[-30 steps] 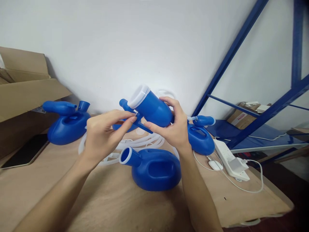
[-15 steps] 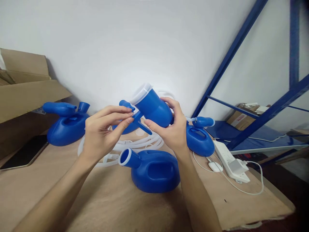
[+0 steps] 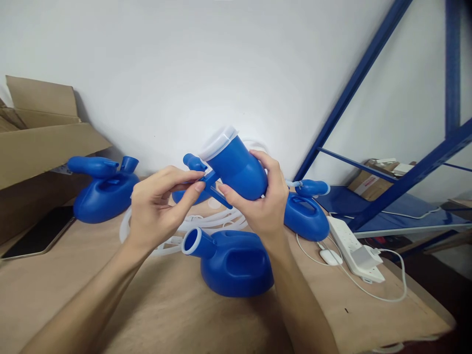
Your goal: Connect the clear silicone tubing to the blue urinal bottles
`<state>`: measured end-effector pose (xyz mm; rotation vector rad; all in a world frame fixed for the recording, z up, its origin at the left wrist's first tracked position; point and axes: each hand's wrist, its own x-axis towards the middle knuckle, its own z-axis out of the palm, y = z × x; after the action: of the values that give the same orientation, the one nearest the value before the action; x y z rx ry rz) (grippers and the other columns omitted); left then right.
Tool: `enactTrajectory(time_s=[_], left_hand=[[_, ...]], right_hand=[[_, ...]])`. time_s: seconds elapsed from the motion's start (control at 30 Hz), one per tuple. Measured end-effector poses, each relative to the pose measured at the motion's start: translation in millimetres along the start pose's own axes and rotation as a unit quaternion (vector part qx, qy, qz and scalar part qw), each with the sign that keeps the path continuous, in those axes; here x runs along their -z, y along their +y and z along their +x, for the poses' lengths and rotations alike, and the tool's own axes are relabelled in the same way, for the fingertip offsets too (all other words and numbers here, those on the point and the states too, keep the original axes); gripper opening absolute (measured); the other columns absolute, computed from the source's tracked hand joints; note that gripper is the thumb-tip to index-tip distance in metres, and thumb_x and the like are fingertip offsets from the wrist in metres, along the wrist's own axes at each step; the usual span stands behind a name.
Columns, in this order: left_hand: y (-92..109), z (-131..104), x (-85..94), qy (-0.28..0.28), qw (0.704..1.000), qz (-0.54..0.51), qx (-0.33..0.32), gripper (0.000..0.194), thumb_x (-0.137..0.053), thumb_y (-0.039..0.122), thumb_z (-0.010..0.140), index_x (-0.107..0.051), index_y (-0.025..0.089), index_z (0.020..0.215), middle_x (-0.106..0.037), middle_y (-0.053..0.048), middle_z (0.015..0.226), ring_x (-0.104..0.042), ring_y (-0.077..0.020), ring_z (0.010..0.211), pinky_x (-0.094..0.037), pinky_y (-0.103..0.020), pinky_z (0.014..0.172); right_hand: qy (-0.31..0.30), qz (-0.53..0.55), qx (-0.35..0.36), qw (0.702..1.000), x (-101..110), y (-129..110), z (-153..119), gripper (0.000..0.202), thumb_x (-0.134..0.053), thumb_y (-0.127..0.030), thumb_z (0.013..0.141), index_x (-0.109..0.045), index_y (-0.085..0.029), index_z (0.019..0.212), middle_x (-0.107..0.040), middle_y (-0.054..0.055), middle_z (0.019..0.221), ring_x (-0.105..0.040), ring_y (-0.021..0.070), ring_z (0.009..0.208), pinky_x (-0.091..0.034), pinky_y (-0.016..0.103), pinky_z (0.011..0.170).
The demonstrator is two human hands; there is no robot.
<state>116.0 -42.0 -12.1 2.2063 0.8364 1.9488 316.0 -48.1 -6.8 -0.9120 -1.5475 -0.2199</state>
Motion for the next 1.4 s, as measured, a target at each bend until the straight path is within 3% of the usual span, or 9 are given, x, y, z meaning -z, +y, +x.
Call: enactTrajectory(time_s=[0.13,0.4,0.63,0.8,0.93,1.07,1.17,1.27,1.4], left_hand=[[-2,-1,-4.1,0.002,1.0,-0.008,0.01,0.019,-0.08,0.017,0.088,-0.082,0.026,0.105,-0.076,0.001,0.089,-0.071,-0.0136,0.077,-0.061,-0.026,0.069],[-6,-10,-21.0,0.081,0.996,-0.041,0.025,0.017,-0.078,0.013,0.089,-0.081,0.025,0.1,-0.077,0.0,0.094,-0.074,-0.0143,0.087,-0.065,-0.026,0.076],[-6,-22,-36.3,0.133,0.986,-0.076,0.069,0.013,-0.074,0.015,0.094,-0.079,0.023,0.102,-0.07,-0.001,0.092,-0.07,-0.0131,0.087,-0.06,-0.021,0.067],[-14,-27,-47.8,0.172,0.984,-0.035,0.041,0.011,-0.073,0.015,0.094,-0.079,0.022,0.099,-0.067,-0.001,0.086,-0.066,-0.0112,0.078,-0.056,-0.019,0.061],[-20,-35,-54.6,0.147,0.988,-0.015,0.032,0.021,-0.067,0.016,0.098,-0.078,0.024,0.114,-0.07,-0.003,0.102,-0.071,-0.0134,0.09,-0.065,-0.023,0.072],[-12,-31,-46.1,0.077,0.991,-0.085,0.063,0.036,-0.066,0.025,0.101,-0.069,0.026,0.136,-0.071,-0.006,0.116,-0.076,-0.0143,0.087,-0.07,-0.028,0.076],[-3,-15,-27.1,0.051,0.984,-0.134,0.11,0.028,-0.073,0.028,0.096,-0.076,0.024,0.124,-0.076,-0.002,0.092,-0.076,-0.0149,0.078,-0.068,-0.025,0.069],[0,2,-8.4,-0.005,0.978,-0.152,0.144,0.015,-0.083,0.031,0.086,-0.081,0.02,0.097,-0.078,-0.005,0.089,-0.078,-0.0189,0.08,-0.068,-0.027,0.069],[-2,9,4.0,-0.06,0.957,-0.192,0.209,0.037,-0.089,0.032,0.078,-0.071,0.02,0.107,-0.077,-0.006,0.089,-0.078,-0.0212,0.08,-0.066,-0.026,0.061]], right_hand=[[-0.001,-0.041,0.017,0.999,-3,0,-3,0.063,-0.081,-0.06,0.082,-0.061,-0.029,0.133,-0.069,0.008,0.121,-0.069,0.0303,0.114,-0.06,0.046,0.098],[0.041,-0.073,0.056,0.995,-6,0,-4,0.06,-0.079,-0.06,0.085,-0.062,-0.027,0.131,-0.069,0.008,0.112,-0.071,0.0276,0.106,-0.064,0.041,0.086],[0.063,-0.133,0.099,0.984,-11,-4,-11,0.058,-0.079,-0.058,0.086,-0.064,-0.028,0.133,-0.068,0.01,0.114,-0.07,0.0265,0.102,-0.066,0.037,0.077],[0.078,-0.177,0.12,0.974,-18,-3,-17,0.054,-0.079,-0.056,0.087,-0.066,-0.03,0.133,-0.068,0.009,0.115,-0.072,0.0246,0.1,-0.065,0.033,0.076],[0.072,-0.139,0.109,0.982,-15,7,-11,0.054,-0.08,-0.056,0.086,-0.066,-0.029,0.13,-0.07,0.008,0.113,-0.072,0.0236,0.098,-0.063,0.033,0.079],[0.002,0.003,0.001,1.0,-1,23,3,0.059,-0.077,-0.062,0.085,-0.063,-0.025,0.129,-0.071,0.007,0.12,-0.07,0.0257,0.111,-0.06,0.04,0.094],[-0.086,0.11,-0.052,0.989,11,32,13,0.061,-0.074,-0.067,0.085,-0.062,-0.024,0.126,-0.072,0.005,0.119,-0.07,0.0247,0.107,-0.06,0.039,0.092],[-0.16,0.135,-0.069,0.975,18,34,15,0.063,-0.078,-0.065,0.083,-0.063,-0.025,0.129,-0.072,0.004,0.12,-0.07,0.0242,0.105,-0.059,0.038,0.089],[-0.19,0.12,-0.049,0.973,22,28,14,0.067,-0.085,-0.06,0.079,-0.063,-0.026,0.132,-0.072,0.006,0.127,-0.07,0.0269,0.113,-0.058,0.041,0.094]])
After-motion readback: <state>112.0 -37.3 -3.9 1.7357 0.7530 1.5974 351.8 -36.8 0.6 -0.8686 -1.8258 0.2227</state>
